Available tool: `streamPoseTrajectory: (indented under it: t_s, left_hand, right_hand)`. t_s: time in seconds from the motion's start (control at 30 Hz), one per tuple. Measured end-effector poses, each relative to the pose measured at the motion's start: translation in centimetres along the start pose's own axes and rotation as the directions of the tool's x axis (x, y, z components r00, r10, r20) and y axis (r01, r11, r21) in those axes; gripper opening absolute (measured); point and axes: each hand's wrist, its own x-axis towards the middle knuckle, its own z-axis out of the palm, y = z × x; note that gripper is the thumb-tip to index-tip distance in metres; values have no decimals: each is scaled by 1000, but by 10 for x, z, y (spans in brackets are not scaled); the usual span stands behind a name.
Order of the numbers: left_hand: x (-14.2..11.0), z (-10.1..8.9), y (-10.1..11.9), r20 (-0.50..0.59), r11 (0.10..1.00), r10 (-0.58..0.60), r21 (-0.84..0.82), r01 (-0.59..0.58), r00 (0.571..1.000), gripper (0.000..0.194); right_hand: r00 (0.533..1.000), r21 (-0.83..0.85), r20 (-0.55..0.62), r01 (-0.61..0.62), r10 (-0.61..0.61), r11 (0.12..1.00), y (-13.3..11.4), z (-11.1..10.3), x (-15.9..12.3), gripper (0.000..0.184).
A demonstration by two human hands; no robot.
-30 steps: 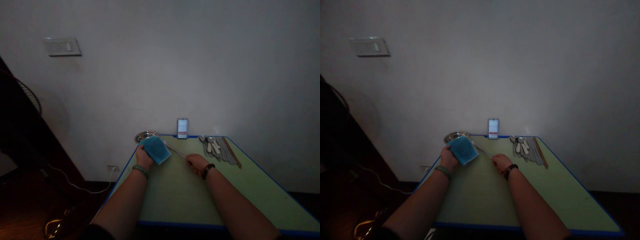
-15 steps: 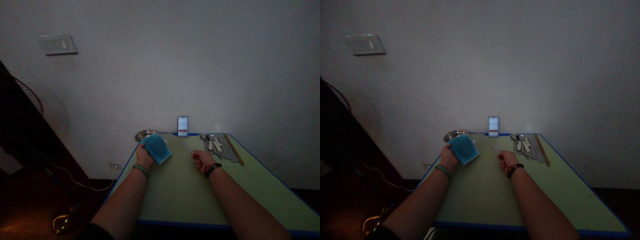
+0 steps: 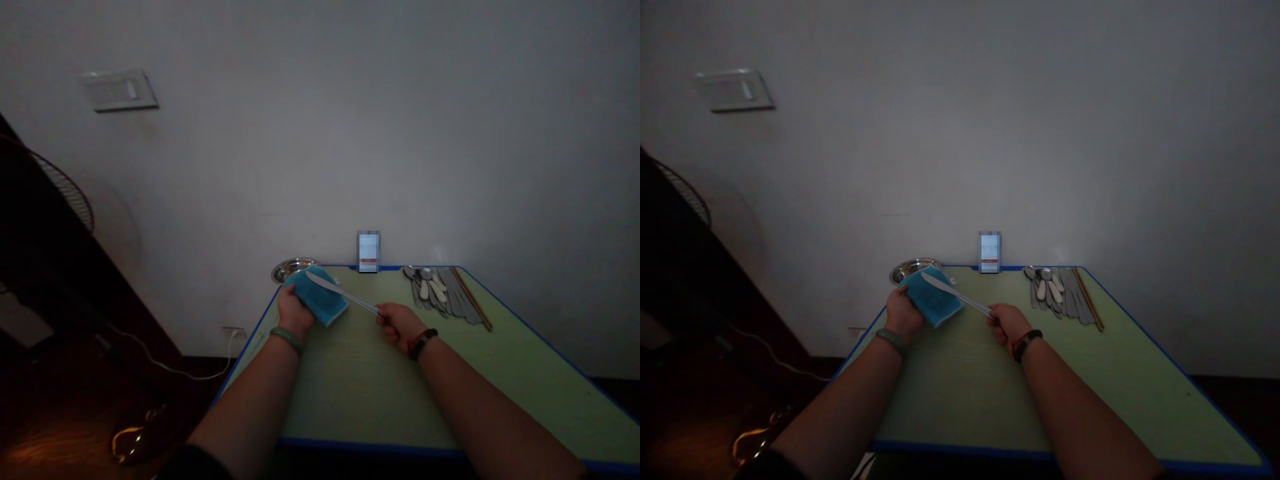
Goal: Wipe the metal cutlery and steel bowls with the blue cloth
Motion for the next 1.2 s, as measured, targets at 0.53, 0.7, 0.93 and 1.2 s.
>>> streamPoseTrajectory:
  t_s: [0.53,0.7,0.93,1.2]
  left_hand:
    - [-12,10,-4,68,998,21,62,-26,997,46]
    - [-14,12,-5,71,998,6,67,-11,997,45]
    - [-17,15,-5,23,997,41,62,-42,999,41]
    - [-16,13,-5,32,998,14,59,-16,999,42]
  right_hand:
    - [997,-342,32,81,-75,936,6,5,0,14]
    - [995,-340,47,101,-91,935,8,5,2,13]
    - [996,-293,40,85,-77,952,5,7,-2,11]
    - [996,-284,41,86,-78,955,5,7,-1,7]
